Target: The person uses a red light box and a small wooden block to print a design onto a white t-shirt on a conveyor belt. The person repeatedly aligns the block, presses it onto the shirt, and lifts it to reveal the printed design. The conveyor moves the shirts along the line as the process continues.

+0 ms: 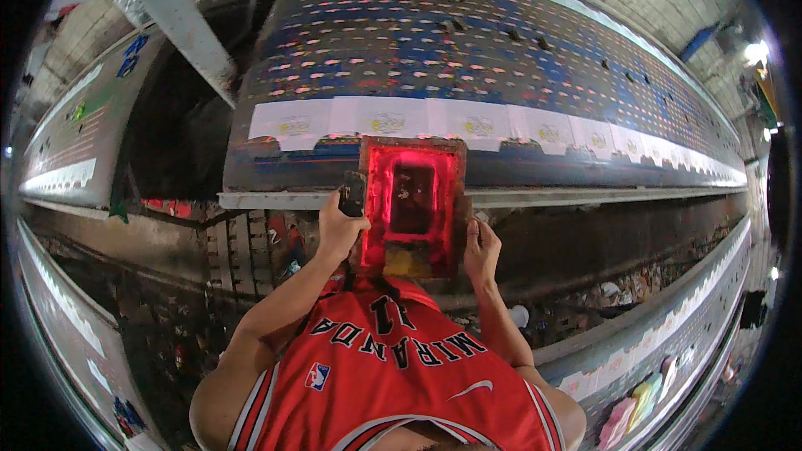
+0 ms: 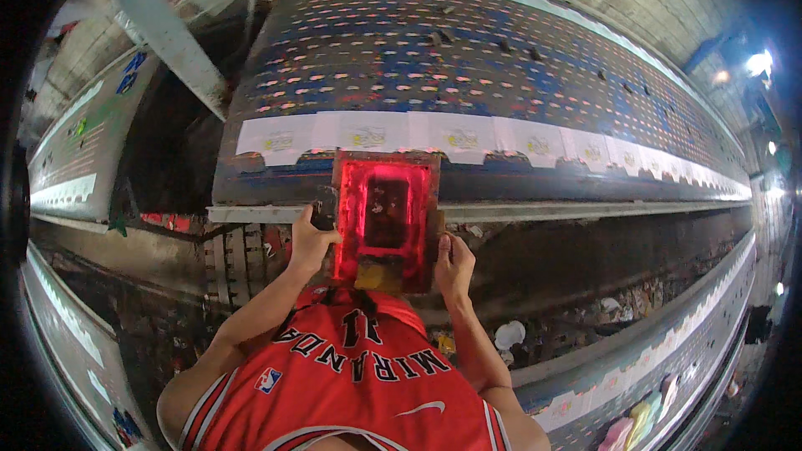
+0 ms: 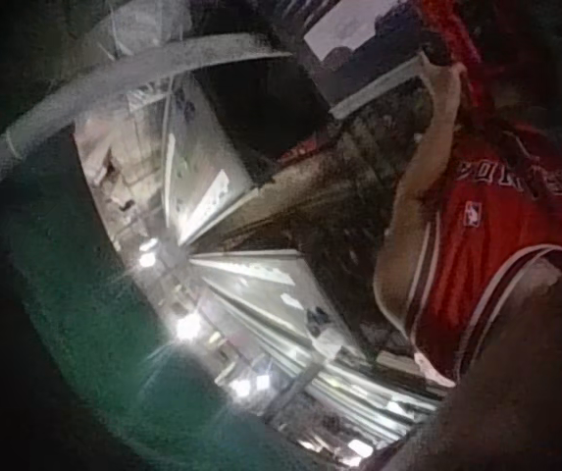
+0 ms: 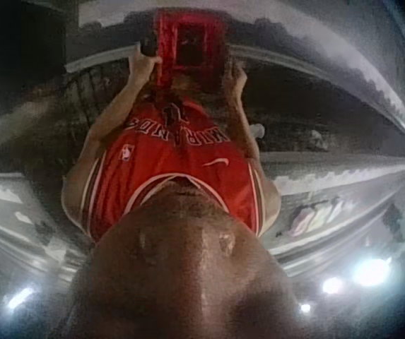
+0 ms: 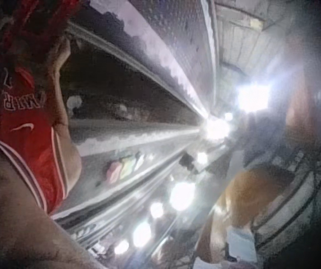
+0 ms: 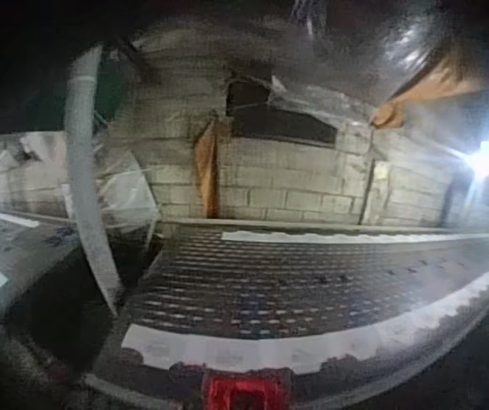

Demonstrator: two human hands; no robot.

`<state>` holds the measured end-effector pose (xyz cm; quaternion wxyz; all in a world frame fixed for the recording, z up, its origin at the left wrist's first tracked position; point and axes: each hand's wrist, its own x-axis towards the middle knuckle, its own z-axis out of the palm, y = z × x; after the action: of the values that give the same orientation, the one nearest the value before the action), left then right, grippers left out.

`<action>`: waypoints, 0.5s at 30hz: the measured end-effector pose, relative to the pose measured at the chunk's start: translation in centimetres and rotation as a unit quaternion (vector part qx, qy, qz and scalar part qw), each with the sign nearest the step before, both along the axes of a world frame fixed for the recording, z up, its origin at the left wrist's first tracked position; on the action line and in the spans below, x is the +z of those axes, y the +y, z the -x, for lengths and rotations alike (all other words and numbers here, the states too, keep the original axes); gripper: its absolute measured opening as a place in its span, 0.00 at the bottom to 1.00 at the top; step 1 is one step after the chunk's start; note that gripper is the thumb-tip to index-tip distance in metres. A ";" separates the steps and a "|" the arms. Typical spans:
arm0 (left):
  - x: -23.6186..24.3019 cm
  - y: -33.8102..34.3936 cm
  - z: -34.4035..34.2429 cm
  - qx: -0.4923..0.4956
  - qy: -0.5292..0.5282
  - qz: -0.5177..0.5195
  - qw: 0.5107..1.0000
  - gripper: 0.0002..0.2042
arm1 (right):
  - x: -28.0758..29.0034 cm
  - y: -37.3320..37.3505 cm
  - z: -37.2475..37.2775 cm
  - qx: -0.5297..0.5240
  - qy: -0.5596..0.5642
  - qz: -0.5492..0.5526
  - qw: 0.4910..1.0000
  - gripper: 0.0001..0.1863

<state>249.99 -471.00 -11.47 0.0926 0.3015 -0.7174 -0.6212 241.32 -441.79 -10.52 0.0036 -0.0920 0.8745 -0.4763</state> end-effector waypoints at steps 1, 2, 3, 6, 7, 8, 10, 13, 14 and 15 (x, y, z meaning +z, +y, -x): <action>0.1 -1.3 -0.3 0.019 0.012 0.008 1.000 0.36 | 0.1 -1.5 0.2 0.017 -0.004 -0.004 1.000 0.16; 0.6 -2.7 -0.5 0.035 0.023 0.017 0.999 0.34 | 0.2 -3.1 0.5 0.032 -0.009 -0.008 0.999 0.16; 1.0 -4.2 -0.7 0.050 0.034 0.025 0.998 0.33 | 0.3 -4.8 0.8 0.045 -0.015 -0.012 0.999 0.16; 2.1 -9.7 -1.0 0.079 0.042 0.023 0.996 0.29 | 0.4 -10.9 1.3 0.074 -0.016 0.028 0.997 0.15; 2.2 -11.8 -1.1 0.079 0.039 0.039 0.995 0.29 | 0.0 -13.0 1.4 0.094 -0.010 0.033 0.995 0.15; 2.2 -13.9 -1.0 0.079 0.038 0.052 0.995 0.28 | -0.1 -15.1 1.9 0.113 -0.002 0.034 0.993 0.16; 2.3 -18.2 -0.4 0.077 0.042 0.077 0.993 0.28 | 0.3 -18.9 2.6 0.150 -0.039 -0.010 0.988 0.17; 1.4 -24.6 0.6 0.076 0.047 0.099 0.991 0.27 | -0.5 -25.0 3.5 0.166 -0.006 -0.005 0.986 0.17; 0.2 -26.6 1.1 0.081 0.047 0.097 0.991 0.27 | -2.7 -26.5 4.3 0.173 0.031 -0.014 0.984 0.21; 0.3 -28.1 1.6 0.082 0.047 0.094 0.991 0.27 | -3.8 -28.1 4.5 0.164 0.030 0.007 0.986 0.22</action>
<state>248.34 -499.07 -11.22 0.2047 0.3196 -0.7404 -0.5548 236.84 -469.86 -14.34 0.0546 -0.2483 0.8441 -0.4720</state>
